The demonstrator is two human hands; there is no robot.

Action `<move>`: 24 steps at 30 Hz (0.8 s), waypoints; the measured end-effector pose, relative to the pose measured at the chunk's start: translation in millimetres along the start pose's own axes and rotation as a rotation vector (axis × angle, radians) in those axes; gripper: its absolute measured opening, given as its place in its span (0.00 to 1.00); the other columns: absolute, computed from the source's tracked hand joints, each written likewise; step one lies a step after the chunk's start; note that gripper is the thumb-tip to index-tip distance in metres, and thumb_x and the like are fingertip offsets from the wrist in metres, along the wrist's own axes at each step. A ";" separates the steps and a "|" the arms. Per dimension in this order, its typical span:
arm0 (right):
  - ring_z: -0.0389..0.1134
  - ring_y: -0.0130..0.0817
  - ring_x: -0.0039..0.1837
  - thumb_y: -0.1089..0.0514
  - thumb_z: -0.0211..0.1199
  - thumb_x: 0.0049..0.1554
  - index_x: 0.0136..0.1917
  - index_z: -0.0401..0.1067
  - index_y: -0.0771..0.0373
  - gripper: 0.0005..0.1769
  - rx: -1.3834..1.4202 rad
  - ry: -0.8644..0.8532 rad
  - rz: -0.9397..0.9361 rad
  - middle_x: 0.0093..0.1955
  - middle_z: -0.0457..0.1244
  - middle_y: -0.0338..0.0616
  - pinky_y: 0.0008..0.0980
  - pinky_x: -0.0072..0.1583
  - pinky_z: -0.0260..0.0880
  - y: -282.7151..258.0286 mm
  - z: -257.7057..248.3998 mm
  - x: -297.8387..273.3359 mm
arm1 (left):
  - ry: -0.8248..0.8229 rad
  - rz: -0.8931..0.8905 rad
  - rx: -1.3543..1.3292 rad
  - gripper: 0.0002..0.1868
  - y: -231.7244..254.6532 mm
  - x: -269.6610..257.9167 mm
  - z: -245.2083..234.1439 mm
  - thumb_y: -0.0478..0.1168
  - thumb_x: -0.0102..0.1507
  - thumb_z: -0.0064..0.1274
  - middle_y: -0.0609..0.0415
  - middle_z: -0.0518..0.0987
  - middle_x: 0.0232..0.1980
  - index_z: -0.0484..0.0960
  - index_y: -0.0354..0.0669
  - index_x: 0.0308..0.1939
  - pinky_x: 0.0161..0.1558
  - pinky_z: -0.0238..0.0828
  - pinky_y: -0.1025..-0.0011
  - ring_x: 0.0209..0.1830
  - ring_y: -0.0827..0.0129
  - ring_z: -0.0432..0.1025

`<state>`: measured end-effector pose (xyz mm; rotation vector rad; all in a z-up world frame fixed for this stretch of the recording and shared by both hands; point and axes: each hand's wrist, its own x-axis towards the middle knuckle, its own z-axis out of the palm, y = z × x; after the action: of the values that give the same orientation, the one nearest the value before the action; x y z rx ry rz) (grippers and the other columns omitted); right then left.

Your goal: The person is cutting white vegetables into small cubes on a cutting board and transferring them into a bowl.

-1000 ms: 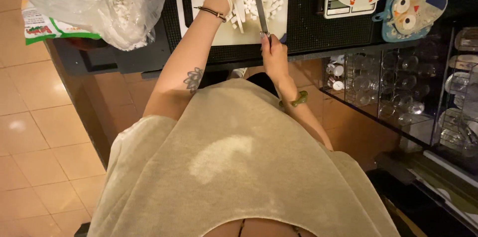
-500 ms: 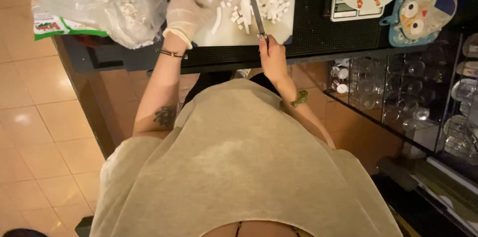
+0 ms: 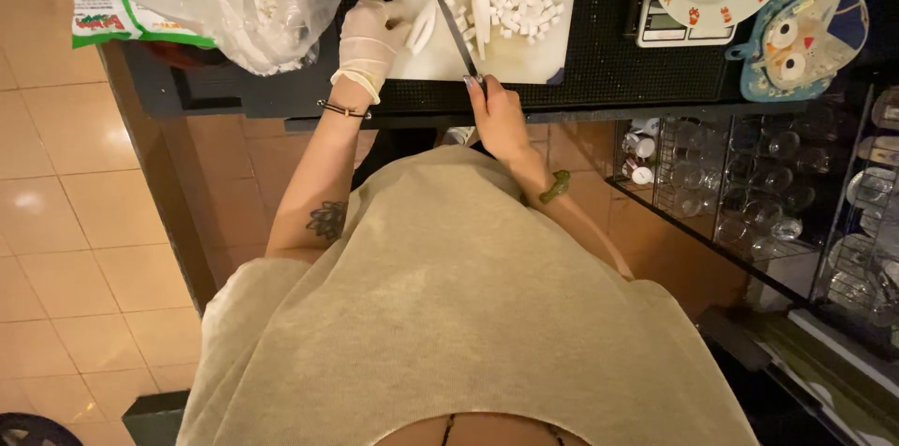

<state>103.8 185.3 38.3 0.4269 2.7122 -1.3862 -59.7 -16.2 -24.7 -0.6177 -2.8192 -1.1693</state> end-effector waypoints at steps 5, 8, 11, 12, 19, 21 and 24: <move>0.67 0.70 0.44 0.49 0.54 0.67 0.46 0.69 0.72 0.21 -0.053 -0.001 0.089 0.37 0.65 0.69 0.58 0.45 0.66 4.8 6.0 -1.2 | -0.043 -0.064 -0.033 0.10 38.6 7.9 -15.7 0.41 0.62 0.61 0.43 0.83 0.36 0.88 0.41 0.43 0.36 0.77 0.61 0.32 0.53 0.80; 0.67 0.71 0.44 0.49 0.54 0.68 0.46 0.69 0.72 0.21 -0.054 -0.020 0.119 0.37 0.65 0.70 0.58 0.45 0.65 0.8 7.4 -2.1 | -0.132 -0.121 -0.009 0.11 30.4 5.6 1.3 0.44 0.64 0.60 0.43 0.82 0.33 0.86 0.39 0.39 0.34 0.78 0.61 0.29 0.54 0.80; 0.67 0.71 0.44 0.49 0.54 0.68 0.46 0.69 0.72 0.22 -0.066 -0.027 0.134 0.36 0.65 0.70 0.60 0.45 0.64 2.7 7.2 -0.9 | -0.059 -0.070 0.177 0.18 14.3 6.4 18.5 0.48 0.66 0.61 0.40 0.80 0.33 0.83 0.36 0.31 0.35 0.78 0.60 0.30 0.50 0.78; 0.67 0.71 0.43 0.49 0.55 0.68 0.45 0.69 0.72 0.22 -0.057 -0.018 0.124 0.36 0.65 0.70 0.60 0.44 0.65 4.7 8.0 -1.5 | 0.015 -0.066 0.242 0.23 11.1 6.5 20.8 0.51 0.66 0.62 0.38 0.80 0.31 0.81 0.35 0.29 0.35 0.78 0.59 0.31 0.47 0.78; 0.67 0.71 0.42 0.48 0.54 0.67 0.48 0.71 0.71 0.21 -0.088 0.034 0.065 0.36 0.66 0.69 0.59 0.43 0.67 12.3 10.4 -3.3 | -0.129 -0.188 0.116 0.24 60.9 -3.7 -7.6 0.53 0.67 0.60 0.41 0.81 0.38 0.82 0.37 0.26 0.41 0.76 0.56 0.37 0.46 0.77; 0.68 0.70 0.41 0.47 0.53 0.67 0.46 0.70 0.71 0.22 -0.116 -0.025 0.140 0.36 0.66 0.69 0.59 0.43 0.68 -1.8 2.8 -1.9 | 0.053 0.006 0.380 0.30 40.3 -11.7 11.7 0.57 0.51 0.65 0.43 0.79 0.42 0.83 0.31 0.40 0.38 0.76 0.60 0.39 0.52 0.77; 0.68 0.71 0.42 0.47 0.54 0.67 0.44 0.70 0.71 0.24 -0.203 -0.002 0.084 0.36 0.66 0.70 0.60 0.43 0.67 5.5 9.0 -0.4 | -0.122 -0.102 0.454 0.25 48.7 -13.7 -6.7 0.50 0.58 0.65 0.42 0.76 0.46 0.84 0.35 0.50 0.42 0.74 0.60 0.40 0.54 0.73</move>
<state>105.2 181.1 28.7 0.5156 2.7608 -1.0765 -29.9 5.5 10.6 -0.5280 -3.0918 -0.4759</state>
